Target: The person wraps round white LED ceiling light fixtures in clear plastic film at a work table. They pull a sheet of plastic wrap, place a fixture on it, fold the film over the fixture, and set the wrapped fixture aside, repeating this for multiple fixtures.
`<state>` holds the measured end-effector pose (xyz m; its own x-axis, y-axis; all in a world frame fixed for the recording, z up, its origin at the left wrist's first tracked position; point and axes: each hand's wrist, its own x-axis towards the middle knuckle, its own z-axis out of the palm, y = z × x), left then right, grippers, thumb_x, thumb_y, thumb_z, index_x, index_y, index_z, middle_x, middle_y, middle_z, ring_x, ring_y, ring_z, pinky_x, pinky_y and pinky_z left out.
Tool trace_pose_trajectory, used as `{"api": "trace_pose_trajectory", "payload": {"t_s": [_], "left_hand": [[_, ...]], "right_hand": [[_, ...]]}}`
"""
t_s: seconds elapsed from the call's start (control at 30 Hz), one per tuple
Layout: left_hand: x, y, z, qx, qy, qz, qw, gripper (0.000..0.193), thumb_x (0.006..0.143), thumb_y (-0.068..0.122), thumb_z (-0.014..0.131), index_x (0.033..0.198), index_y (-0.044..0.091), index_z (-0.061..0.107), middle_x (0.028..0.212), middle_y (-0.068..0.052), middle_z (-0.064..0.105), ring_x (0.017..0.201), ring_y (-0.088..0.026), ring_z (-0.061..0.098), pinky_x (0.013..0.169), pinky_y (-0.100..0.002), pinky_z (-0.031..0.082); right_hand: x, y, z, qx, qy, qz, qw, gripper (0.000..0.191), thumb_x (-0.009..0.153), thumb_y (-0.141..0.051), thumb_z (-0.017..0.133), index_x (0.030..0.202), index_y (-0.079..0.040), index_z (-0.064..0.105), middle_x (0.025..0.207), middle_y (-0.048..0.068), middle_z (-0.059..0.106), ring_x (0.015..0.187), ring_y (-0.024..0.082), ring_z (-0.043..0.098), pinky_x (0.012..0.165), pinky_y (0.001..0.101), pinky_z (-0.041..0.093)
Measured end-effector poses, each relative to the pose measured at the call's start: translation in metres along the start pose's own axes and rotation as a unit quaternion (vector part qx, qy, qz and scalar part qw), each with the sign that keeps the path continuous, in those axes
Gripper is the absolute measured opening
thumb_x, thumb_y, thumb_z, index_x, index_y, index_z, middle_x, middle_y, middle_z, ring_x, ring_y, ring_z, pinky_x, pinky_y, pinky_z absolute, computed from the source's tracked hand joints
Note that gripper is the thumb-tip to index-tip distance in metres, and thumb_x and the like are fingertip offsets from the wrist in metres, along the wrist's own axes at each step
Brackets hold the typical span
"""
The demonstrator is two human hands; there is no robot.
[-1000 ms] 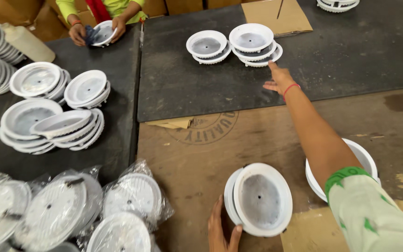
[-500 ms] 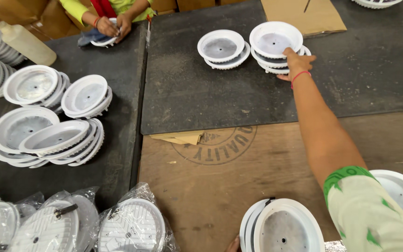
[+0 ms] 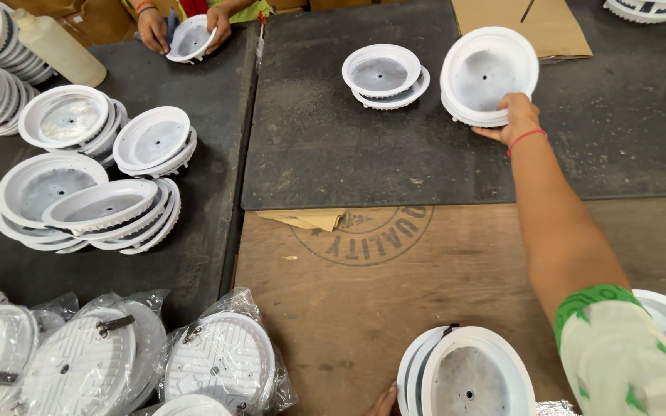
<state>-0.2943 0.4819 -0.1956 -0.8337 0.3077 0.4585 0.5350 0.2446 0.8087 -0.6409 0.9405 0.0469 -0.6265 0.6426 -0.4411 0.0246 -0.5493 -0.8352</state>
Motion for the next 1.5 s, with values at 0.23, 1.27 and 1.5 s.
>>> {"api": "trace_pose_trajectory", "payload": {"t_s": [0.23,1.27,1.5], "left_hand": [[0.013,0.035,-0.018,0.002,0.001,-0.019,1.0,0.073,0.087,0.033,0.074,0.148,0.001,0.05,0.146,-0.023,0.059,0.135,-0.041,0.055,0.114,-0.05,0.038],[0.047,0.166,-0.068,-0.06,-0.044,-0.155,0.985,0.064,0.097,0.032,0.065,0.149,0.001,0.046,0.148,-0.022,0.053,0.132,-0.034,0.057,0.111,-0.045,0.046],[0.048,0.165,-0.071,-0.06,-0.046,-0.144,0.987,0.063,0.096,0.03,0.065,0.149,0.0,0.046,0.148,-0.023,0.053,0.133,-0.036,0.055,0.111,-0.045,0.045]], "right_hand": [[-0.009,0.007,-0.021,-0.024,-0.067,-0.011,0.997,0.054,0.082,0.0,0.048,0.134,0.015,0.041,0.132,0.034,0.056,0.111,0.054,0.07,0.084,0.0666,0.057],[-0.128,0.029,-0.234,-0.371,-0.231,0.098,0.894,0.072,0.075,-0.004,0.057,0.146,-0.008,0.052,0.117,0.014,0.066,0.096,0.024,0.069,0.084,0.0485,0.06],[-0.115,0.0,-0.269,-0.462,-0.189,0.076,0.863,0.073,0.079,-0.011,0.061,0.15,-0.01,0.048,0.134,0.014,0.062,0.109,0.025,0.066,0.087,0.0453,0.058]]}}
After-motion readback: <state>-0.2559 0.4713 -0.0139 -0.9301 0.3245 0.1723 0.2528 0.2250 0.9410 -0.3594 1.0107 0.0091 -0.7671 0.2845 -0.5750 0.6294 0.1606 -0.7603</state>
